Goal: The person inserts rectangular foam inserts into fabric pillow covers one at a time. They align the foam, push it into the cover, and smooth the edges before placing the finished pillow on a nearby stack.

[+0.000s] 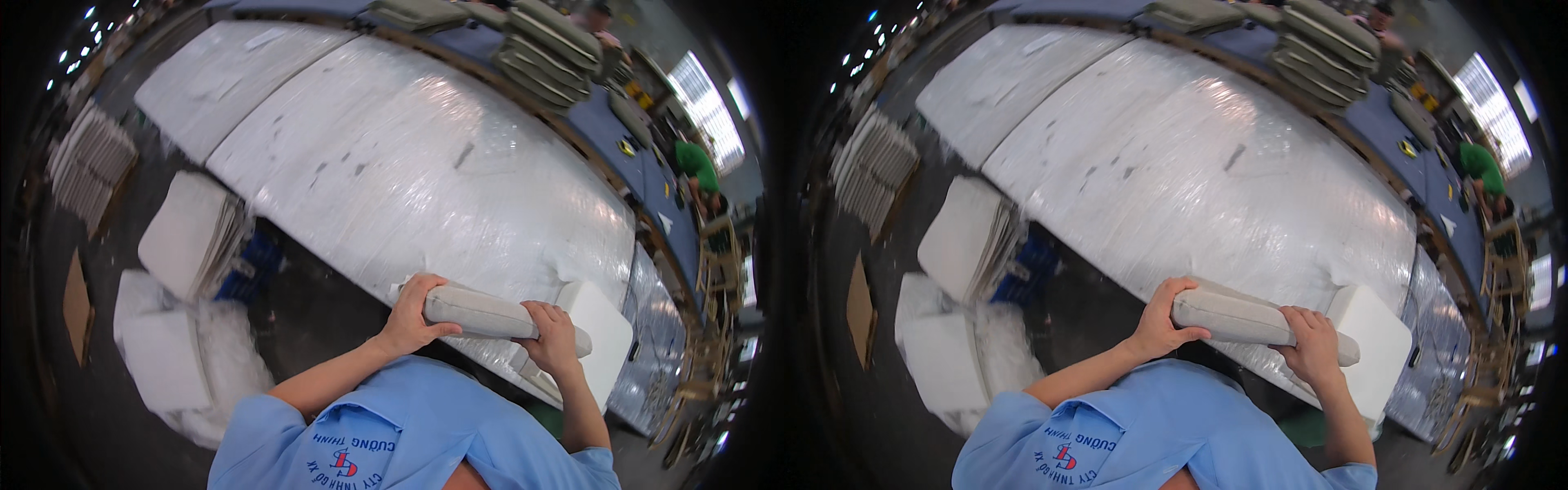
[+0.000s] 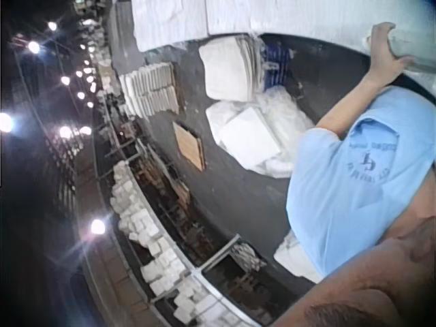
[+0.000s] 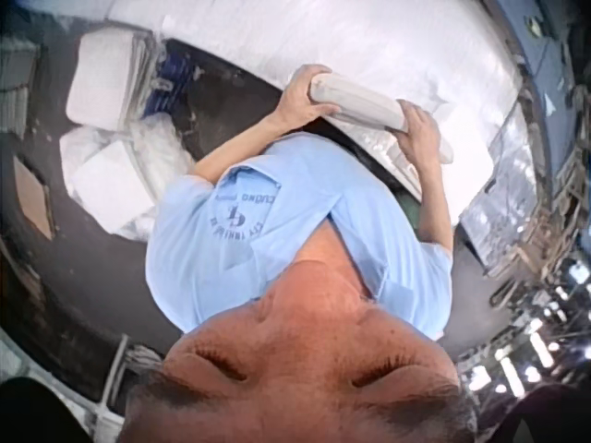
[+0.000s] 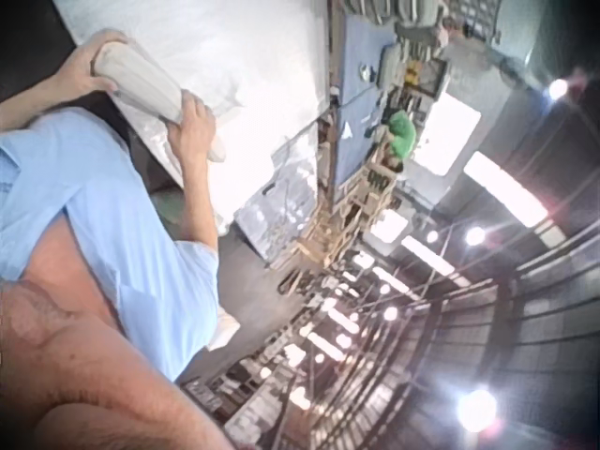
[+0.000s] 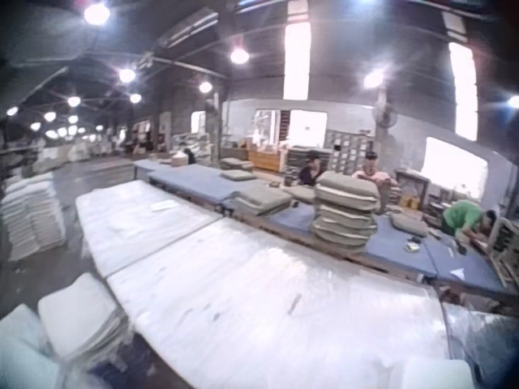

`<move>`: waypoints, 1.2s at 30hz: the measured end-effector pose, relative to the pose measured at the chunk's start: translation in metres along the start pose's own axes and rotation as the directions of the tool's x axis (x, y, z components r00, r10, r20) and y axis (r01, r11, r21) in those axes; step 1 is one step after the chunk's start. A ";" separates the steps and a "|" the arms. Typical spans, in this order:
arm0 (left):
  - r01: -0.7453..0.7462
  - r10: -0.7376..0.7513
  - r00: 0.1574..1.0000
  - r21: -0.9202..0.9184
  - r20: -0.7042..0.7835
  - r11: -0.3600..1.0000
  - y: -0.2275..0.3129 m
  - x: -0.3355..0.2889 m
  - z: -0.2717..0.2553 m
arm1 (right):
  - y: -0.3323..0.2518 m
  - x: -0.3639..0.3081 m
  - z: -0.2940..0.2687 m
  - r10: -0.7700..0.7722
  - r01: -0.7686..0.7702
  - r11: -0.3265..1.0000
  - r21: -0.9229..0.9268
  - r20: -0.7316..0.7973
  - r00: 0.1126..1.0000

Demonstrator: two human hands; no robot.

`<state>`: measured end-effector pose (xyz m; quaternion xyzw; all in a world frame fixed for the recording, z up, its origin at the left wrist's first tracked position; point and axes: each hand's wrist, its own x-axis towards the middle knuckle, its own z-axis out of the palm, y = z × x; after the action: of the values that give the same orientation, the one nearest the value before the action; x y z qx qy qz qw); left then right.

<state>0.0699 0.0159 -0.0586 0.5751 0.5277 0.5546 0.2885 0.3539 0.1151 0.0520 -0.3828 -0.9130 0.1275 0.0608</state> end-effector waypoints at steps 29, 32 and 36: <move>0.185 -0.116 0.874 0.101 -0.472 0.978 0.008 -0.130 0.068 | -0.075 0.195 0.279 -0.749 0.580 0.590 0.562 0.650 0.131; 0.402 -0.285 0.755 0.073 -0.591 0.913 -0.013 -0.151 0.091 | -0.077 0.193 0.330 -0.702 0.617 0.599 0.510 0.706 0.098; 0.647 -0.822 0.231 -0.548 -0.521 0.529 -0.066 -0.175 0.151 | -0.084 0.176 0.349 -0.709 0.650 0.617 0.443 0.672 0.214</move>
<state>0.2233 -0.0895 -0.2103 -0.0566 0.7375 0.5826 0.3369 0.1002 0.1195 -0.2572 0.1598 -0.9010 0.2746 -0.2952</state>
